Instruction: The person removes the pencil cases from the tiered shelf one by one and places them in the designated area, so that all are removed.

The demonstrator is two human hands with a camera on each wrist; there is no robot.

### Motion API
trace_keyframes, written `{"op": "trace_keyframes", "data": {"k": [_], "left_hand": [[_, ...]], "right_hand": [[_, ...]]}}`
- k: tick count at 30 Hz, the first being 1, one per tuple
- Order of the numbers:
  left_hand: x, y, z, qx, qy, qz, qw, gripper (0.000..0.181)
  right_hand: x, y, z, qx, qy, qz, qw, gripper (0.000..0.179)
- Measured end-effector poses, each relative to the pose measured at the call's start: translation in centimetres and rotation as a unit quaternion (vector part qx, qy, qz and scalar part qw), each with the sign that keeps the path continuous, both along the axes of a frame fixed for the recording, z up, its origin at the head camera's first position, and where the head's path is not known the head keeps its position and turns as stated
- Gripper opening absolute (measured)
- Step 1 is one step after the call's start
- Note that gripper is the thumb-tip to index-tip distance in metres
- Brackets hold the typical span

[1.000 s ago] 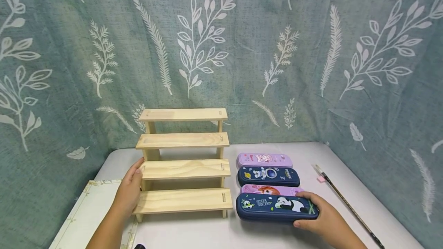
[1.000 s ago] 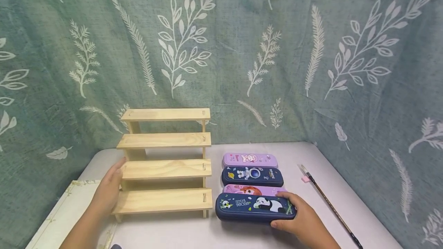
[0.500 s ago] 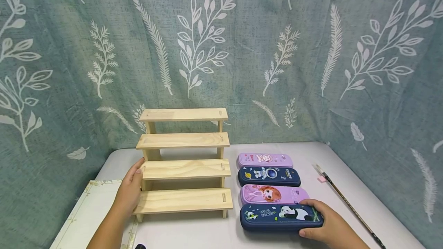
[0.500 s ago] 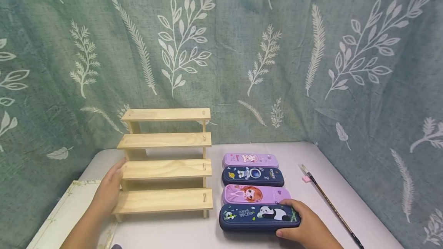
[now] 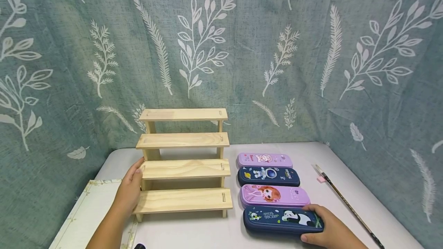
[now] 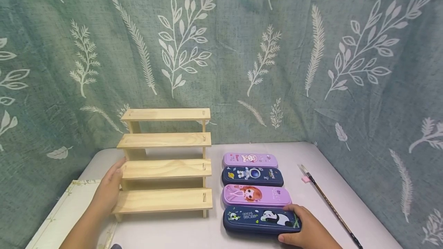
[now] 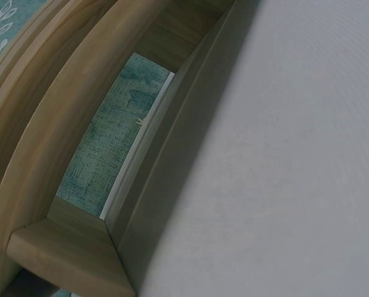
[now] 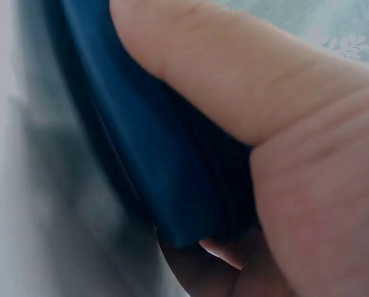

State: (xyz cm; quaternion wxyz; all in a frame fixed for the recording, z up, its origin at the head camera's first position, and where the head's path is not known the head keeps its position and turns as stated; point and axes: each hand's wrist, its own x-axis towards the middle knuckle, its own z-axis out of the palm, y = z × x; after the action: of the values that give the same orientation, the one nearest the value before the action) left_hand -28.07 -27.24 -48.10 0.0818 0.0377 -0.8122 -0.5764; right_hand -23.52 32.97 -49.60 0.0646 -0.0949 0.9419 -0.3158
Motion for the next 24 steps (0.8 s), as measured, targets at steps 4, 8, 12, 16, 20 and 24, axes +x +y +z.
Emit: {"op": "trace_keyframes", "data": {"k": [4, 8, 12, 16, 20, 24], "left_hand": [[-0.05, -0.06, -0.07, 0.0, 0.004, 0.0, 1.0, 0.057], [-0.04, -0.06, -0.14, 0.002, 0.016, -0.008, 0.9998, 0.057], [-0.03, -0.02, -0.14, 0.003, 0.022, -0.011, 0.9997, 0.057], [-0.03, 0.11, -0.1, 0.005, 0.02, -0.008, 0.9998, 0.057], [-0.04, 0.24, -0.05, 0.005, 0.015, -0.003, 0.9999, 0.056], [-0.1, 0.19, -0.07, 0.003, 0.008, 0.0, 1.0, 0.056]], "right_hand": [[-0.21, -0.06, -0.34, 0.017, 0.01, -0.001, 0.9998, 0.08], [-0.35, -0.07, -0.43, 0.019, 0.007, -0.004, 0.9998, 0.083], [-0.42, -0.08, -0.48, 0.024, 0.009, -0.007, 0.9996, 0.085], [-0.23, -0.06, -0.67, 0.045, 0.037, -0.001, 0.9983, 0.087], [-0.03, -0.08, -0.69, 0.052, 0.042, 0.001, 0.9978, 0.089], [-0.01, -0.22, -0.53, 0.04, 0.014, -0.007, 0.9991, 0.09]]}}
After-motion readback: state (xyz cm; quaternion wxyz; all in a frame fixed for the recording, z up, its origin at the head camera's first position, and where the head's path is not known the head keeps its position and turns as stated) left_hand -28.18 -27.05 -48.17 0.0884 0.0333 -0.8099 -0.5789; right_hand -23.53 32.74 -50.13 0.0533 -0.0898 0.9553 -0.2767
